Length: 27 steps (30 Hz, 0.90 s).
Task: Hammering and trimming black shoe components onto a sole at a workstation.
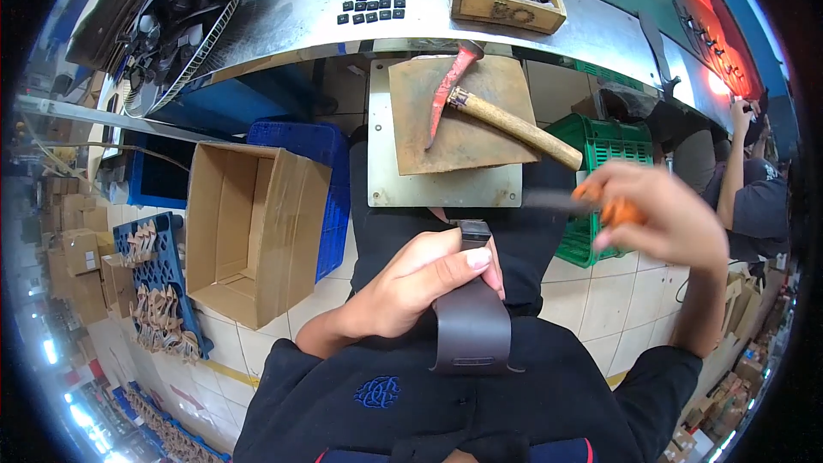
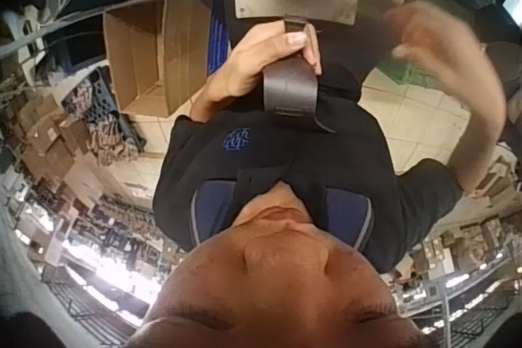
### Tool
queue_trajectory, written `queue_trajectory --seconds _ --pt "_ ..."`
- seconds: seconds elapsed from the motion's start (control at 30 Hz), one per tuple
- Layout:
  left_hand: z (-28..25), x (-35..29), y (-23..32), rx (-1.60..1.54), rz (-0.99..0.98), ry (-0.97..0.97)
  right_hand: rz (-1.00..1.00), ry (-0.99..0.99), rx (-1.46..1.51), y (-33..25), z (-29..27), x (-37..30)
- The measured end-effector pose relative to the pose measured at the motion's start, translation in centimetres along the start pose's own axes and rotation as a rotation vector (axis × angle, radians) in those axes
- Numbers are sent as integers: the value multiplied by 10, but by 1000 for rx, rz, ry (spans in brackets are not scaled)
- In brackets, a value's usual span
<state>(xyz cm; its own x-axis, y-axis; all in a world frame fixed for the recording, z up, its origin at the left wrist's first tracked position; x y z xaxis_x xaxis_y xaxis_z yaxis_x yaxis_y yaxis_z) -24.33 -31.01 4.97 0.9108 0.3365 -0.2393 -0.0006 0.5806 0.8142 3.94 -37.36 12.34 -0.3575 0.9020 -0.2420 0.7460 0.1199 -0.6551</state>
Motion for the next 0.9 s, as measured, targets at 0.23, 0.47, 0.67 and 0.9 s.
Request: queue_trajectory --seconds 0.23,0.47,0.67,0.9 --pt "6 1 -3 -47 -29 -28 365 521 -307 160 -75 31" --pt "-6 6 -11 -71 52 -151 586 718 -435 330 -88 115" --pt "-13 22 -5 -190 81 -54 348 1086 -769 306 -58 111" --pt "-42 25 7 -91 244 -123 77 600 -614 42 87 82"
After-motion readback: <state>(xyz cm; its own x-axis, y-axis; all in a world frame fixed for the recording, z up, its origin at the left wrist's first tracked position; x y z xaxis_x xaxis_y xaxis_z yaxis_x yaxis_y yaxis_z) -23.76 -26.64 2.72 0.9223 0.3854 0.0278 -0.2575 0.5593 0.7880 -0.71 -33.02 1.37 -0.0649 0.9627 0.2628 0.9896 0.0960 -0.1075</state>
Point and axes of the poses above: each hand's wrist, its own x-axis towards the middle knuckle, its own z-axis out of the palm, y = z × x, the point moved 1 cm from there along x, towards the middle knuckle, and after that the axes turned 3 degrees about -x, right-handed, at the moved point
